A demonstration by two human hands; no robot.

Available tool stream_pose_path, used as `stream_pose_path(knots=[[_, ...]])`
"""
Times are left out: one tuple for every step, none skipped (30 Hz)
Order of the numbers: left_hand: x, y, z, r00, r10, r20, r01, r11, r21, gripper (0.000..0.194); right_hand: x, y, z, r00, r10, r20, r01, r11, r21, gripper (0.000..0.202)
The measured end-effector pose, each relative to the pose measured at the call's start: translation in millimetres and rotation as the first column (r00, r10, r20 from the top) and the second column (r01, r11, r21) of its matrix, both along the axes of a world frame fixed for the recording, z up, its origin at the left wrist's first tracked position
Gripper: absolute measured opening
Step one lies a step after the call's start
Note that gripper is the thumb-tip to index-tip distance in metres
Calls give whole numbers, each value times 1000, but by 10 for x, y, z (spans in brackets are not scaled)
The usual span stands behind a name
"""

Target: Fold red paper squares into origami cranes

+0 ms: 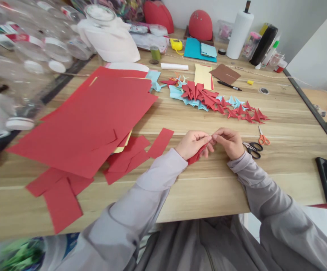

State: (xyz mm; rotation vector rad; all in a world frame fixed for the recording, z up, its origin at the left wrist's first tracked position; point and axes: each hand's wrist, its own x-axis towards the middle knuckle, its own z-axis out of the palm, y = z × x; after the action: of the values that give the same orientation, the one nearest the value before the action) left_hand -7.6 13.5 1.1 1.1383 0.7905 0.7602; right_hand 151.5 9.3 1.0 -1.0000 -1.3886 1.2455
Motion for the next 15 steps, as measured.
stream_pose_path(knots=[[0, 1, 1, 1000, -2, 5, 2, 1000, -4, 26, 0, -1, 7, 1000, -1, 0, 1, 1000, 9, 24], [0, 1, 4, 1000, -3, 12, 3, 1000, -13, 26, -1, -3, 13, 1000, -2, -4, 3, 1000, 13, 23], [0, 2, 7, 1000, -2, 19, 2, 1000, -24, 26, -2, -3, 17, 1000, -4, -11, 4, 1000, 13, 23], [1, 1, 11, 1000, 2, 25, -1, 999, -36, 26, -4, -4, 19, 1000, -5, -17, 5, 1000, 11, 23], [1, 1, 15, 1000, 8, 28, -6, 999, -44, 27, -6, -3, 18, 1000, -6, -23, 7, 1000, 7, 23], [2, 0, 19, 999, 15, 30, -14, 999, -48, 27, -9, -2, 14, 1000, -8, -26, 8, 1000, 0, 23], [3, -1, 22, 999, 21, 30, -19, 999, -47, 28, -11, -1, 9, 1000, -9, -26, 8, 1000, -8, 24], [5, -2, 24, 999, 23, 31, -22, 999, -42, 28, -13, 2, 2, 1000, -11, -25, 11, 1000, -15, 24], [7, -3, 26, 999, 24, 30, -23, 999, -36, 29, -15, 4, -6, 1000, -16, -24, 16, 1000, -20, 25], [9, -4, 27, 999, 24, 29, -23, 999, -29, 29, -17, 7, -13, 1000, -22, -23, 21, 999, -24, 26], [11, -6, 27, 999, 25, 27, -25, 999, -24, 29, -18, 9, -20, 999, -26, -24, 25, 999, -26, 26], [14, -9, 27, 999, 27, 25, -27, 999, -20, 29, -19, 11, -26, 999, -29, -27, 28, 999, -27, 27], [17, -11, 28, 999, 30, 23, -30, 999, -17, 28, -19, 13, -31, 999, -29, -32, 28, 999, -28, 27], [19, -13, 28, 999, 33, 22, -32, 999, -15, 28, -18, 14, -34, 999, -28, -35, 27, 999, -29, 27], [22, -15, 27, 999, 36, 20, -36, 999, -12, 27, -18, 14, -36, 999, -23, -36, 22, 999, -32, 27]])
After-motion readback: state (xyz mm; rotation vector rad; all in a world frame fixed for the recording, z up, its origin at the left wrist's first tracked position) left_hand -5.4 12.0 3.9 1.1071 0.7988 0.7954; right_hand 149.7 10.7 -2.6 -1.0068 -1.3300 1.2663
